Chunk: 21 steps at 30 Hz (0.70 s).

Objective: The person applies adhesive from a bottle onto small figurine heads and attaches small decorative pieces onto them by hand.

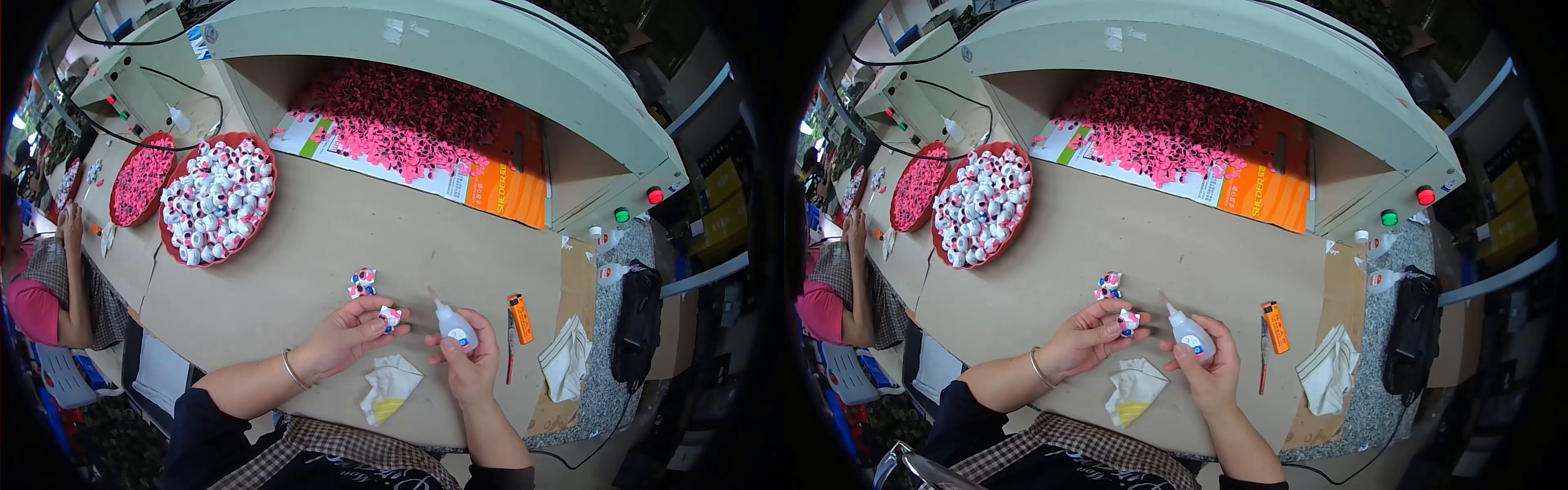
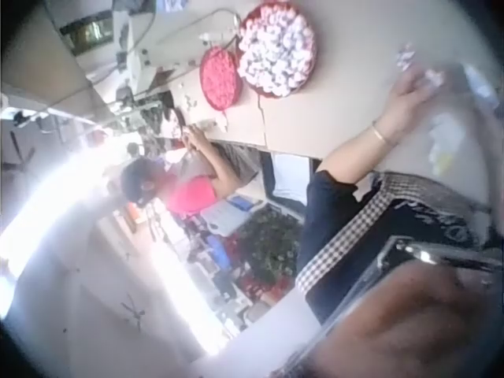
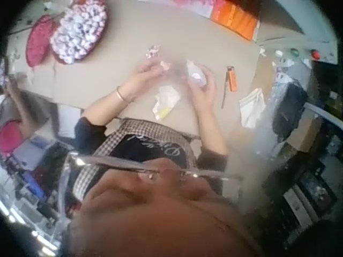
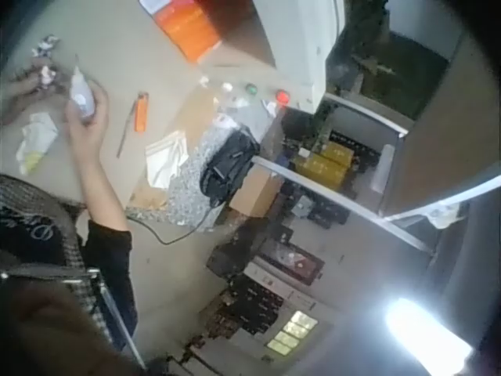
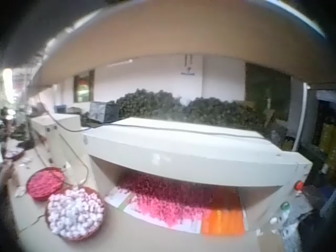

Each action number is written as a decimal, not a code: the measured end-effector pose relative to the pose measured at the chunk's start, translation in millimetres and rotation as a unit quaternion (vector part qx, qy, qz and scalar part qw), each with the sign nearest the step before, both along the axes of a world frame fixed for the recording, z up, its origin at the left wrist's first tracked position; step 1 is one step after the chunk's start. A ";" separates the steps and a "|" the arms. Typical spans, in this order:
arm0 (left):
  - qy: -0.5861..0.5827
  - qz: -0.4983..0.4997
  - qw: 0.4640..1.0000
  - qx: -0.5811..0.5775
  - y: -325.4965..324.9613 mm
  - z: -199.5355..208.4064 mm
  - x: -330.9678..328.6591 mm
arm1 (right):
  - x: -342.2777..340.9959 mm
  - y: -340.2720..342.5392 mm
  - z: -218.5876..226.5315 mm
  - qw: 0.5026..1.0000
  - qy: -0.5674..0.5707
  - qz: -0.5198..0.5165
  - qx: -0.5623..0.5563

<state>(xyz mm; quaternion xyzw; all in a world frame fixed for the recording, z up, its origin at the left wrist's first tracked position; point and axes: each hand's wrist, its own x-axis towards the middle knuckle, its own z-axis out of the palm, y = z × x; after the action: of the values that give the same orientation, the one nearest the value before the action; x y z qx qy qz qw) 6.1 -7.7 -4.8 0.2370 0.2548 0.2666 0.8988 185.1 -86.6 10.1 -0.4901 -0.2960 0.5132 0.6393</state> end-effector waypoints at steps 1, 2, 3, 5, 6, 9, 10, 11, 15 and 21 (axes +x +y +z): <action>0.001 0.002 1.000 0.013 -0.5 -2.2 -0.4 | -0.7 0.1 0.1 1.000 -0.001 0.022 -0.016; 0.002 0.003 1.000 0.026 -0.7 -4.7 -0.6 | -1.5 0.5 -2.9 1.000 -0.001 0.022 -0.015; 0.003 0.003 1.000 0.025 -1.8 -7.6 -0.6 | -2.4 -0.2 -8.0 1.000 0.004 0.027 -0.011; 0.001 -0.004 0.997 0.073 -4.2 -12.4 -0.5 | -3.3 -2.1 -10.0 0.999 0.009 0.033 -0.007; 0.002 -0.004 0.997 0.072 -4.1 -9.4 0.4 | -3.2 -1.5 -9.0 0.998 0.042 0.046 -0.031; 0.019 -0.004 1.000 0.013 -3.1 0.6 2.8 | -4.8 3.1 -1.1 0.994 0.076 0.056 -0.055; 0.028 -0.006 0.999 0.033 -3.0 1.5 2.9 | -6.0 4.0 1.3 0.994 0.076 0.053 -0.054; 0.036 -0.009 0.998 0.053 -3.1 2.3 3.3 | -6.8 3.3 0.2 0.994 0.077 0.052 -0.054; 0.085 -0.013 0.987 0.136 -10.8 -0.6 7.0 | -15.0 1.4 -8.4 0.997 -0.009 0.061 -0.036; 0.095 -0.027 0.980 0.173 -12.2 -3.2 8.0 | -17.7 5.1 -5.5 0.993 -0.074 0.054 -0.078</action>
<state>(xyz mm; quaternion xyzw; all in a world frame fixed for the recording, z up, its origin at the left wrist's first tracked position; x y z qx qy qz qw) 14.1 -19.9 -8.0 0.4199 0.2830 0.2584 0.8227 167.4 -81.5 4.5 -0.5581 -0.3277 0.5308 0.5472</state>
